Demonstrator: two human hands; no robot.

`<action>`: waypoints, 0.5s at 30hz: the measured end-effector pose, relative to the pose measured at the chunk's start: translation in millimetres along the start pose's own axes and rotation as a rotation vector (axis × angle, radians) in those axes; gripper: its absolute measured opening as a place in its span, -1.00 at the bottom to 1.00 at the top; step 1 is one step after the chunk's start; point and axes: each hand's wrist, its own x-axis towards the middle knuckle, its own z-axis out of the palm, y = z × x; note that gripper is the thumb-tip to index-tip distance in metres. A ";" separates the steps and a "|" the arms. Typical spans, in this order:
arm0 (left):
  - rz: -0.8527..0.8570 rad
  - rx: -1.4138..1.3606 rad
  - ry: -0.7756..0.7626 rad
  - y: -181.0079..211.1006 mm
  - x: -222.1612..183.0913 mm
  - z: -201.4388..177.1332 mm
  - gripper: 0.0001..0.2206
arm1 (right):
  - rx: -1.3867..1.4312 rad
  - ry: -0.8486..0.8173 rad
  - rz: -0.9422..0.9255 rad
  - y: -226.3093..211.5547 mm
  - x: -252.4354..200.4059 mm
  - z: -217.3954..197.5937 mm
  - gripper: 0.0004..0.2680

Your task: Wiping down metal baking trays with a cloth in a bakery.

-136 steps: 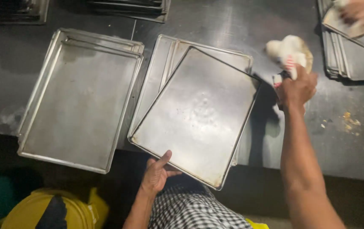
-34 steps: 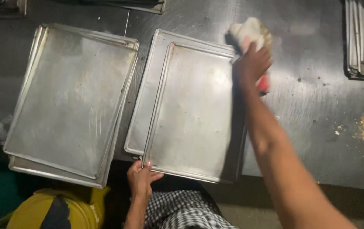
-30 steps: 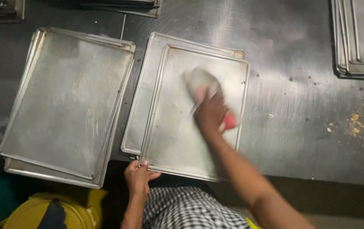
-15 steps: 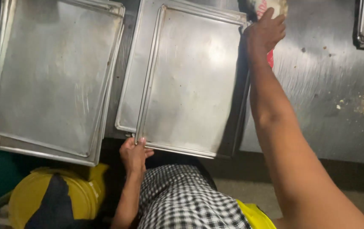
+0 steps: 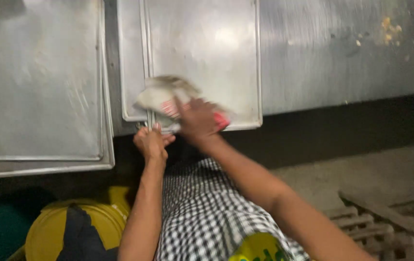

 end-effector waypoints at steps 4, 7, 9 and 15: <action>-0.083 -0.033 -0.050 60.3 -39.4 28.4 -0.82 | -0.230 0.167 0.210 108.0 -37.0 -49.9 -0.40; -0.078 -0.025 -0.137 63.1 -43.8 27.2 -0.83 | -0.230 0.247 0.416 214.3 -63.5 -47.4 -0.50; -0.058 -0.012 -0.196 78.2 -52.9 24.0 -0.83 | -0.202 0.219 0.545 250.1 -75.7 -55.5 -0.59; 0.778 0.992 -0.001 121.4 -97.9 15.0 -0.60 | 0.436 0.639 0.729 198.4 -89.4 -110.0 -0.80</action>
